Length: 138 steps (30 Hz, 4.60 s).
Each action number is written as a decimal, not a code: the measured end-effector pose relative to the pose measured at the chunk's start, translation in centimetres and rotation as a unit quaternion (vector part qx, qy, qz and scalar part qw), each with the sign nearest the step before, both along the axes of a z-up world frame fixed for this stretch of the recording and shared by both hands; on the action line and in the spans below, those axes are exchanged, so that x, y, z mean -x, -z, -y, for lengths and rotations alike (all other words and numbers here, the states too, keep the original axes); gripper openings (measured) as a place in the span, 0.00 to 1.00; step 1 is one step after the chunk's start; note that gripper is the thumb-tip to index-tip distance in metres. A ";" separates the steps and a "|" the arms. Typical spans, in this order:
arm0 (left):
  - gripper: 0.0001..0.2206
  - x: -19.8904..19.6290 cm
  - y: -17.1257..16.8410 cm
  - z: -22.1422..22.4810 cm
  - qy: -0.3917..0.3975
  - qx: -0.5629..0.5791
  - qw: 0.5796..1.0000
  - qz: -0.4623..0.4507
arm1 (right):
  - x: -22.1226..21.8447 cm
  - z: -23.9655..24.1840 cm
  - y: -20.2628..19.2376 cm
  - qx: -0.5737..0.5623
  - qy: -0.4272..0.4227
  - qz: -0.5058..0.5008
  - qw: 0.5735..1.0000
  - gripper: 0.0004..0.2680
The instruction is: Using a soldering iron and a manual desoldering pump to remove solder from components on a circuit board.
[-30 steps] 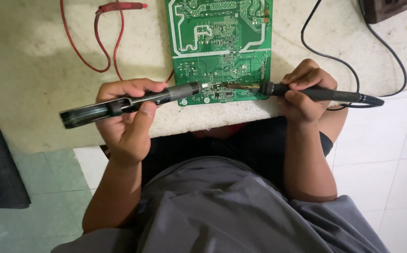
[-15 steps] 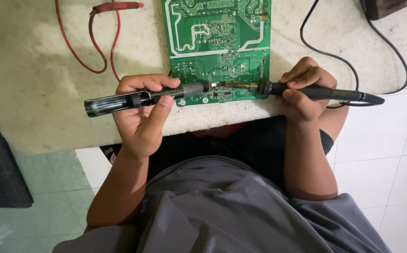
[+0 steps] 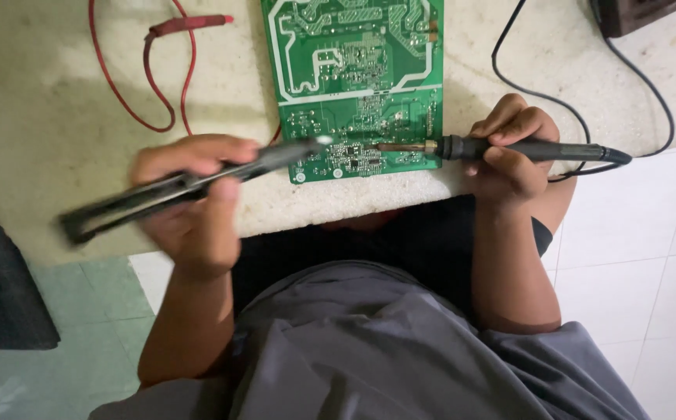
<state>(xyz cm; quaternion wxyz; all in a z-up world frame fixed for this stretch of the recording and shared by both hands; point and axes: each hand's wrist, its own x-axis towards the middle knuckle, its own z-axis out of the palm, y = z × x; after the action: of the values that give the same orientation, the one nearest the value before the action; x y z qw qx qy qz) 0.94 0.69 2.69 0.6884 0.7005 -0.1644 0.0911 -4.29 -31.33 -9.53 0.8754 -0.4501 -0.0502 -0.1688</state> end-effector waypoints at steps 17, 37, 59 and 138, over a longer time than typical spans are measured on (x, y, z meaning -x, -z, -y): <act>0.37 1.3 1.1 -10.1 -0.011 0.130 0.975 -0.178 | 0.1 0.4 0.1 -0.054 -0.029 -0.017 0.998 0.03; 0.24 0.0 4.6 -9.0 0.036 0.150 0.975 -0.162 | 0.1 0.4 0.3 -0.041 -0.016 -0.029 0.999 0.03; 0.11 4.2 1.9 -4.9 0.068 0.201 0.969 -0.126 | 0.2 -0.4 -0.2 -0.069 0.065 -0.057 0.994 0.04; 0.10 -6.4 10.1 1.5 -0.017 0.176 0.977 0.117 | -3.1 -3.2 1.9 0.080 0.126 0.008 0.989 0.06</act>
<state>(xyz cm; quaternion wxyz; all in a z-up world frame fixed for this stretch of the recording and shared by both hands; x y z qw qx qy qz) 7.32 -0.76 -7.38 0.7750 0.5557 -0.2136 0.2119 -1.15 -28.11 -11.45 0.8077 -0.5204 -0.0139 -0.2768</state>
